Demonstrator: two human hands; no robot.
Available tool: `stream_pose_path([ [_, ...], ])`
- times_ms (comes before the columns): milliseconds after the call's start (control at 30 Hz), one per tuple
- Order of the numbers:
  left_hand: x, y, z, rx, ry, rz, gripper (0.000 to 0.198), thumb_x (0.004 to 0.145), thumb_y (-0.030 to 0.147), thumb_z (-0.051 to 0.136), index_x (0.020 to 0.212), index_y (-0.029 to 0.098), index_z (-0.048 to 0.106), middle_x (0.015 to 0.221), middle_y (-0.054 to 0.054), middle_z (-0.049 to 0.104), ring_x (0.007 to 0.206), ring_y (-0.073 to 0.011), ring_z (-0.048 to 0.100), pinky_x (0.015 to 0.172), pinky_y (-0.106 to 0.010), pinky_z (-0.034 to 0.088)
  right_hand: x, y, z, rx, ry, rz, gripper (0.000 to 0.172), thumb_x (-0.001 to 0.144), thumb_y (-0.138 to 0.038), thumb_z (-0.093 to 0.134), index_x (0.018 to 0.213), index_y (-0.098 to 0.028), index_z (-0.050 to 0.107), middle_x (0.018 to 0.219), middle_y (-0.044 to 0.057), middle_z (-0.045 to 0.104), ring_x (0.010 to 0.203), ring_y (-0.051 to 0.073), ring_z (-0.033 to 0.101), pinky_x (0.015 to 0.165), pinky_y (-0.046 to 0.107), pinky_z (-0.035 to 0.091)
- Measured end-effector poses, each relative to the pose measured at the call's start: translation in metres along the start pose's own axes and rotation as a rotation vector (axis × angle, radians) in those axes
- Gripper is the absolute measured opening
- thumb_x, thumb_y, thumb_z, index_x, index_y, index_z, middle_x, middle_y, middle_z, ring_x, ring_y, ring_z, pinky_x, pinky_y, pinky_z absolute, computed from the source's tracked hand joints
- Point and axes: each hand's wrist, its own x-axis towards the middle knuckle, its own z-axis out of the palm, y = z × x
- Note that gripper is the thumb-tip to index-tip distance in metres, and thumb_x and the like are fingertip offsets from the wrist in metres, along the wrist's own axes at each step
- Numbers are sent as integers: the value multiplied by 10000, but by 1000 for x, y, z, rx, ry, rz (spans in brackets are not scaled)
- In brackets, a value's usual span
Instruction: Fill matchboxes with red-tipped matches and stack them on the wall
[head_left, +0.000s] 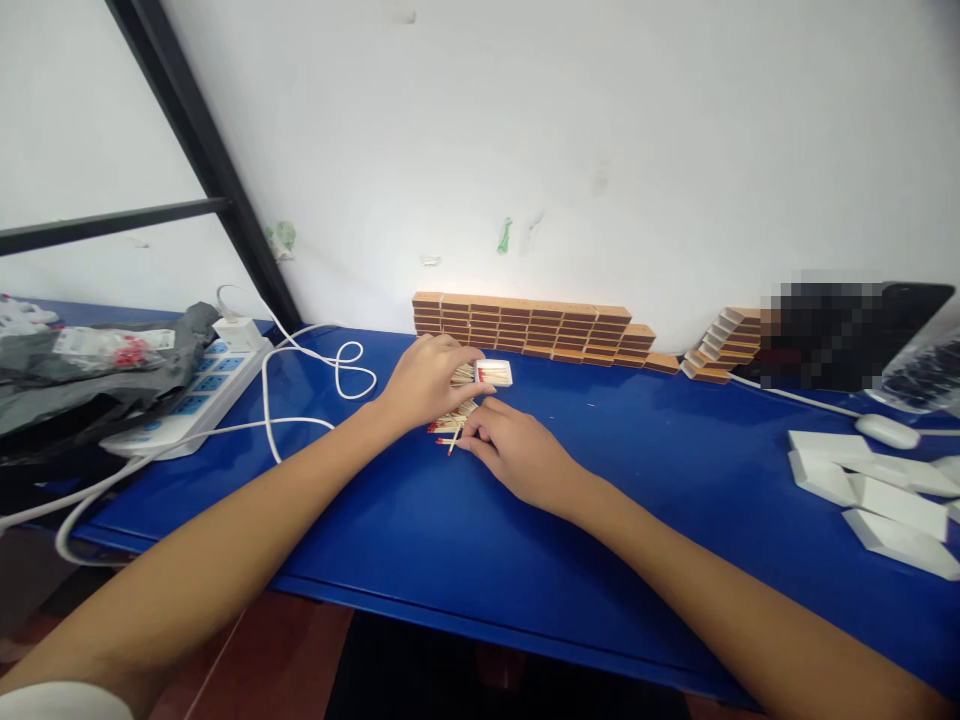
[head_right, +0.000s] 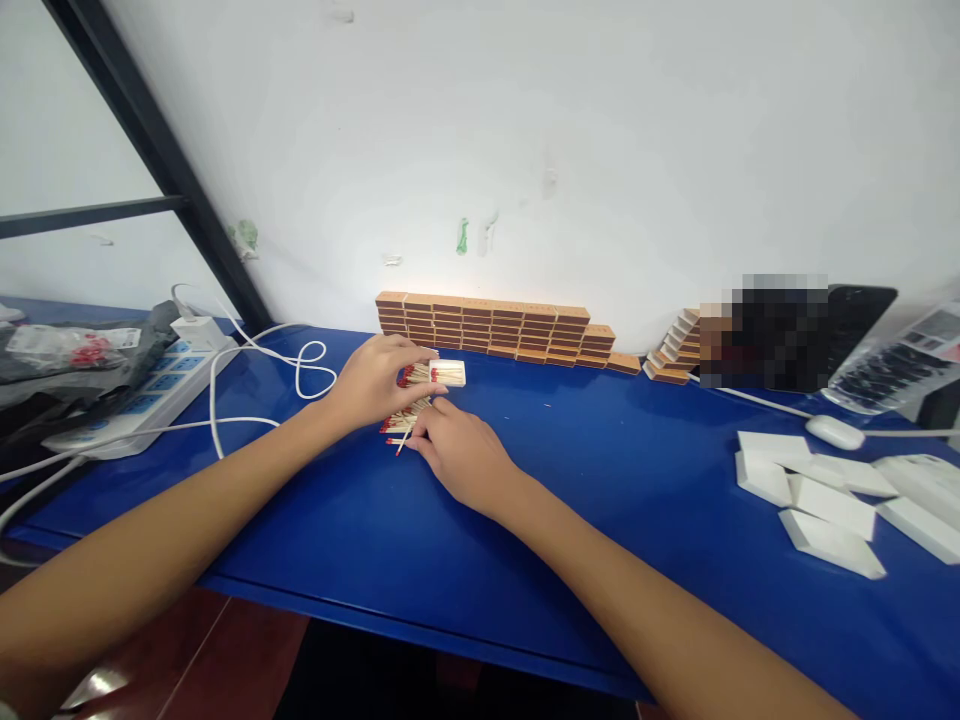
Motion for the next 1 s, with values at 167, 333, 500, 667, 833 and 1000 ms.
stream_pose_path([
  [167, 0, -3, 0, 8, -1, 9, 464, 920, 581, 766, 1167, 189, 771, 1046, -106, 795, 975, -279, 735, 870, -416, 540, -7, 6, -9, 6, 12, -22, 79, 1045, -226, 604, 972, -206, 628, 997, 35, 634, 787, 167, 574, 707, 308, 425],
  [333, 0, -2, 0, -13, -24, 21, 452, 925, 564, 770, 1170, 184, 763, 1060, -103, 798, 997, -276, 740, 907, -418, 536, -9, 16, -22, 3, -18, -47, 112, 1022, -204, 614, 911, -208, 622, 942, 22, 615, 764, 158, 548, 705, 306, 418],
  [500, -1, -1, 0, -22, -16, 30, 462, 927, 576, 762, 1157, 175, 766, 1055, -100, 802, 995, -282, 743, 905, -424, 539, -11, 15, -28, 12, -35, -55, 96, 1008, -169, 603, 926, -208, 633, 938, 15, 612, 762, 149, 542, 698, 300, 410],
  [667, -1, -1, 1, -14, -16, 32, 438, 909, 534, 800, 1157, 175, 766, 1048, -96, 799, 991, -277, 741, 895, -414, 538, -14, 10, -24, 32, -64, -113, 141, 1015, -177, 597, 1127, -236, 660, 1042, 29, 619, 755, 144, 549, 671, 294, 406],
  [833, -1, 0, 1, -28, -21, 27, 428, 904, 526, 809, 1149, 177, 771, 1040, -96, 798, 996, -276, 739, 925, -425, 537, -13, 10, -19, -9, -62, -110, 103, 1009, -165, 582, 927, -204, 630, 1012, 39, 622, 769, 150, 562, 704, 302, 431],
  [1000, -2, 0, 1, -29, -28, 26, 435, 914, 549, 790, 1147, 182, 770, 1036, -100, 798, 990, -276, 738, 915, -420, 536, -15, 8, -21, 1, -60, -103, 111, 1011, -169, 564, 925, -204, 623, 999, 39, 631, 753, 147, 558, 692, 301, 431],
])
